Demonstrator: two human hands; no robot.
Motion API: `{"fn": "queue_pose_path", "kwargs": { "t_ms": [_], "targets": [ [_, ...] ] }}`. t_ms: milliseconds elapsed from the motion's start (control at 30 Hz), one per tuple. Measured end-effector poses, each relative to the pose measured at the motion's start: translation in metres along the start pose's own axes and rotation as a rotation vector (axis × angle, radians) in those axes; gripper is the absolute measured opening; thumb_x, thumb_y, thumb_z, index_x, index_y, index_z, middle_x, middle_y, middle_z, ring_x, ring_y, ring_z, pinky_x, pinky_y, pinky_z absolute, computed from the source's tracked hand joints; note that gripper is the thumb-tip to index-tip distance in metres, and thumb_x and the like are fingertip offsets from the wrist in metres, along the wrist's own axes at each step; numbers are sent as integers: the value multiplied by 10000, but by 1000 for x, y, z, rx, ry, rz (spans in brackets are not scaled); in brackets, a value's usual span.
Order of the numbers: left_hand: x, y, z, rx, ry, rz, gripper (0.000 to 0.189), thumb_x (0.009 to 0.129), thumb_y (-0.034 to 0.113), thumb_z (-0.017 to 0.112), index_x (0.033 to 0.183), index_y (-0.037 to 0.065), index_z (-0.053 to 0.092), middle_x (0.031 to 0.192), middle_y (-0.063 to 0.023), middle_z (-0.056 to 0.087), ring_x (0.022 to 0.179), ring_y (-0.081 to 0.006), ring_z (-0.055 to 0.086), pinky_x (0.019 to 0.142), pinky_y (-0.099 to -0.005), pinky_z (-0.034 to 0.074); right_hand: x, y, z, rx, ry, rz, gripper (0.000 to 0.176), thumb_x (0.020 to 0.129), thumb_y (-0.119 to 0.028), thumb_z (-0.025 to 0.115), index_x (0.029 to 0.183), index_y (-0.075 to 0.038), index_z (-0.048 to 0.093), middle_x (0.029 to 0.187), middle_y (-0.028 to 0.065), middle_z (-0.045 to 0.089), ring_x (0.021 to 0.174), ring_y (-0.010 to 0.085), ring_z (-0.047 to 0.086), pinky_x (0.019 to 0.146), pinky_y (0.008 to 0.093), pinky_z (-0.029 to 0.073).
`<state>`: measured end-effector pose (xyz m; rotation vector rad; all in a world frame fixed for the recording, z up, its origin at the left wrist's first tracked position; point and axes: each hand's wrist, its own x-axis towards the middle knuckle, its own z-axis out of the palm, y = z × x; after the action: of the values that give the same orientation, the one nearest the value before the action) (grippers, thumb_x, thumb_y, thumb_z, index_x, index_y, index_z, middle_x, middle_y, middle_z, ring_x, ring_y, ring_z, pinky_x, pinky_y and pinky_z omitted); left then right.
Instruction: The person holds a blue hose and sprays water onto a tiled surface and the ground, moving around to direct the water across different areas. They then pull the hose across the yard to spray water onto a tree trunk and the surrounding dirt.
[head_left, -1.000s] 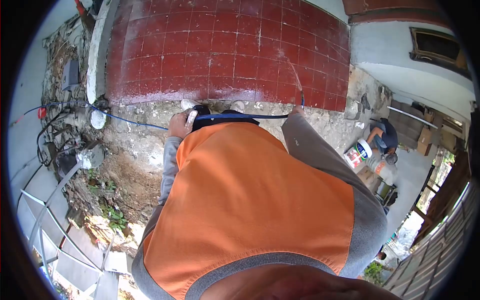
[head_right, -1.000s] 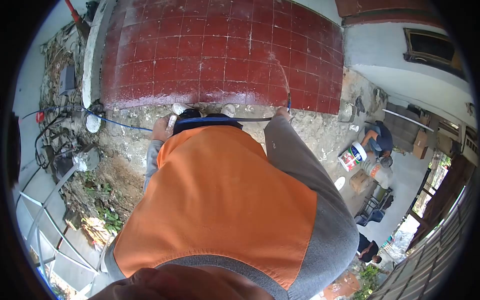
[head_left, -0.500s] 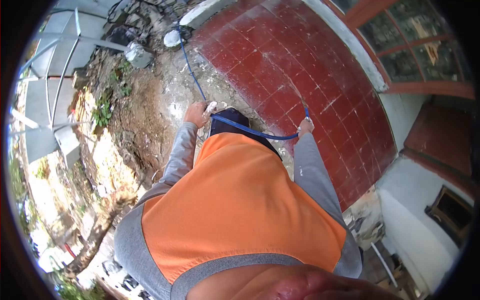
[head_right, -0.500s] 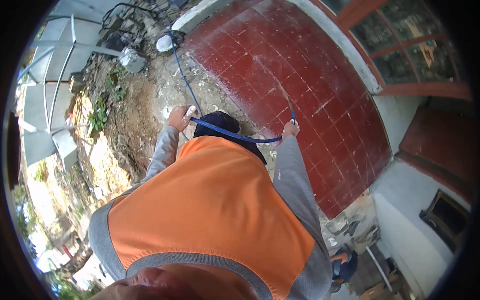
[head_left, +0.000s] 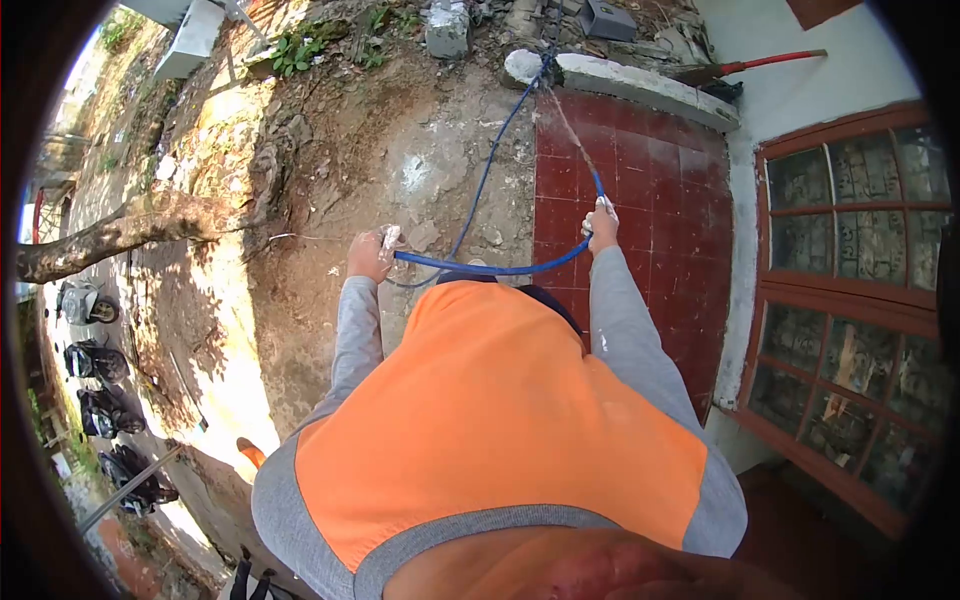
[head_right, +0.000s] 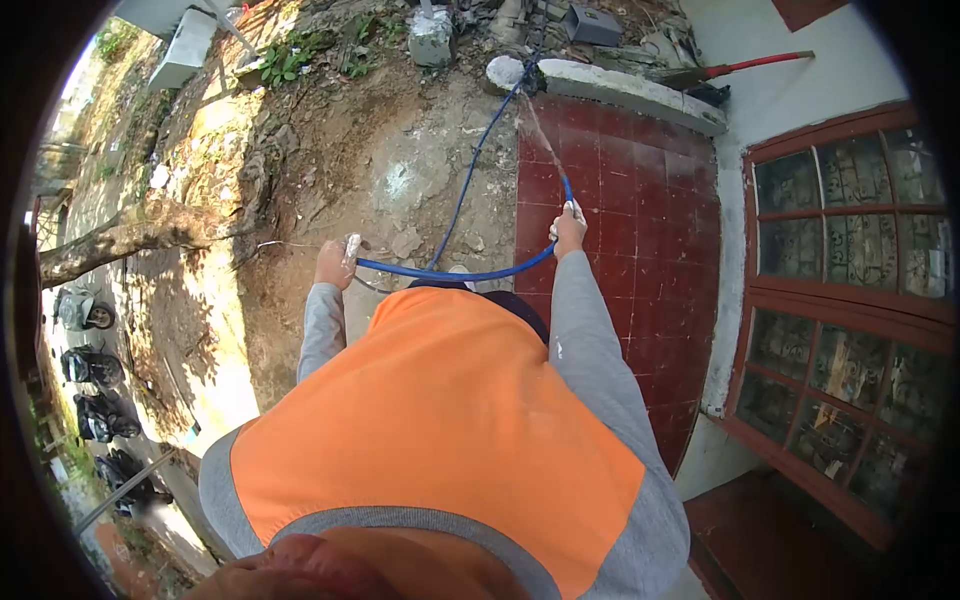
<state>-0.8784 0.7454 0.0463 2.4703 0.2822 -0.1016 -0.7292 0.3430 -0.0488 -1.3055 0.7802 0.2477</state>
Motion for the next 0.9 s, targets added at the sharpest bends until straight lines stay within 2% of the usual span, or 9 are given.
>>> {"fn": "queue_pose_path", "kwargs": {
  "t_ms": [133,167,267,400,433,533,667,700,900],
  "targets": [
    [-32,-22,-12,-72,93,-163,177,784,212,508,812,147,670,732,-155,623,721,-350,582,671,-433,441,11,-34,85,-123,-162,-153,283,942,-240,438,1210,-156,476,516,-40,368,382,63,337,347,234,258],
    [-43,-36,0,-14,239,-95,392,907,391,384,801,130,657,601,-170,538,621,-354,551,581,-432,411,13,-37,107,-157,-198,-214,290,939,-233,448,1213,-142,484,522,-43,373,389,56,340,348,230,252],
    [-73,-74,30,-15,332,-226,380,907,386,393,797,138,659,596,-162,540,607,-339,552,570,-430,409,9,-43,174,-270,-342,-314,274,928,-220,475,1176,-119,530,535,-55,378,399,48,339,355,226,247],
    [-114,-75,38,36,501,-368,259,857,280,459,795,135,664,653,-156,575,658,-329,552,615,-406,417,1,-45,266,-441,-579,-393,254,916,-210,500,1141,-114,569,559,-63,394,410,44,344,369,216,257],
    [-123,-66,35,20,469,-433,218,827,225,474,788,132,667,696,-159,596,696,-336,553,655,-404,419,-6,-42,290,-482,-566,-528,251,911,-215,512,1133,-117,577,581,-65,412,428,39,357,379,212,265],
    [-135,-47,31,-156,554,-596,150,732,137,529,788,152,668,758,-133,625,760,-343,534,700,-400,416,-6,-36,353,-427,-694,-447,258,908,-229,520,1133,-119,577,596,-67,416,450,36,370,387,210,279],
    [-138,-16,37,-63,746,-791,168,774,144,503,784,148,670,751,-117,633,749,-328,548,717,-395,419,-47,-50,421,-254,-840,-318,289,918,-202,495,1183,-97,547,638,-63,451,510,36,389,450,208,302],
    [-133,1,32,-93,777,-881,168,780,151,503,782,136,671,734,-115,633,732,-325,558,710,-400,426,-56,-53,440,-229,-865,-295,285,923,-214,491,1184,-111,539,571,-90,353,443,21,306,388,215,215],
    [-98,60,42,-244,864,-1063,171,792,178,505,781,136,670,726,-128,629,699,-330,577,670,-410,438,-77,-77,504,-214,-1063,-254,267,920,-200,498,1171,-120,545,577,-79,393,443,23,342,388,201,263]
  ]
}}
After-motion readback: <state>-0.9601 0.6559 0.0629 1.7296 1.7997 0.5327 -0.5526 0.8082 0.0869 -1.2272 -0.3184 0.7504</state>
